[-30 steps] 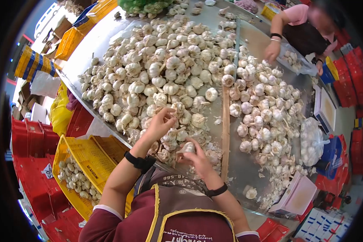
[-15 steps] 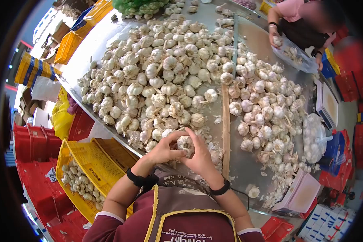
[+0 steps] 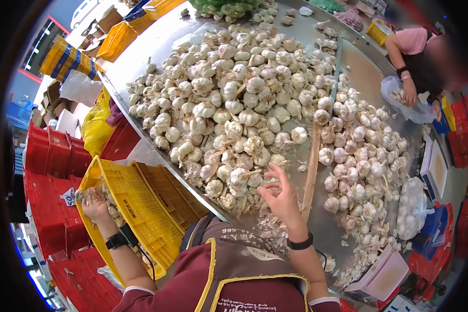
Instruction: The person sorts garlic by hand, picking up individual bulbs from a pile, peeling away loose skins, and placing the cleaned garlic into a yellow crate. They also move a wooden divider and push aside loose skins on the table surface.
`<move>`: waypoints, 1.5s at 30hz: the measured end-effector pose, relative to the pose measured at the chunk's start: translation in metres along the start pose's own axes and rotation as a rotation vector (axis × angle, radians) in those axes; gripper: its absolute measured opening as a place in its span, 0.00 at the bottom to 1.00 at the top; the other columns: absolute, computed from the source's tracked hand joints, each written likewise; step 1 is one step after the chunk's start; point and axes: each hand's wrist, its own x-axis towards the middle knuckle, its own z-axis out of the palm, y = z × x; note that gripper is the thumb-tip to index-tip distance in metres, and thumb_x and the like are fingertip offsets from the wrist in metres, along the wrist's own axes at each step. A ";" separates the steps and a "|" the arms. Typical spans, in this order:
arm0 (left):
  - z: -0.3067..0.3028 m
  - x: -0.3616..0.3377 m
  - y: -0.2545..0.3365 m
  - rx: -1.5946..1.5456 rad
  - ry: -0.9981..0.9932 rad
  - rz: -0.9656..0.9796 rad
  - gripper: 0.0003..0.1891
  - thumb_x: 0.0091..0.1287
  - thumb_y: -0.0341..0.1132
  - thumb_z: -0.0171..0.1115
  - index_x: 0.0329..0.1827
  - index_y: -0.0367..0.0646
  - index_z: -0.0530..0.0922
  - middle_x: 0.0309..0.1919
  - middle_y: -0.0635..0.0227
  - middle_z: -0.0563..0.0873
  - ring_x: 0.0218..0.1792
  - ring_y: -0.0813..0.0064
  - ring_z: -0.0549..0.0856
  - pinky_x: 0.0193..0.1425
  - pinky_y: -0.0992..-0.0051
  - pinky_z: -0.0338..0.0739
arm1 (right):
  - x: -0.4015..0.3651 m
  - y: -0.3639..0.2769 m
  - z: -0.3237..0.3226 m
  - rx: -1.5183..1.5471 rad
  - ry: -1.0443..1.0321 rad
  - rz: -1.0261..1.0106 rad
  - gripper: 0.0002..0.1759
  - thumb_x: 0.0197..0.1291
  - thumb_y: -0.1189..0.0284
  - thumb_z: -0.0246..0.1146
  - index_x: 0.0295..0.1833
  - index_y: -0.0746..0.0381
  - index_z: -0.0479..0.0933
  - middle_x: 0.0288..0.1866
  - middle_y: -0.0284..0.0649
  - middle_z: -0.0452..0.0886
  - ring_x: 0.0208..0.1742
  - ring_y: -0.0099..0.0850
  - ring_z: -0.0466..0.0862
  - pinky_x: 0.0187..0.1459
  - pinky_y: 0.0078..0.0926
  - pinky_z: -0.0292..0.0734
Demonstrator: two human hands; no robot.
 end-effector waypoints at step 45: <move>0.113 -0.241 -0.179 0.710 -1.750 -0.344 0.22 0.60 0.40 0.69 0.56 0.43 0.77 0.48 0.64 0.80 0.50 0.69 0.80 0.53 0.70 0.77 | -0.021 -0.012 0.058 0.950 -0.390 0.630 0.26 0.74 0.52 0.47 0.66 0.59 0.68 0.49 0.43 0.83 0.47 0.36 0.84 0.46 0.31 0.83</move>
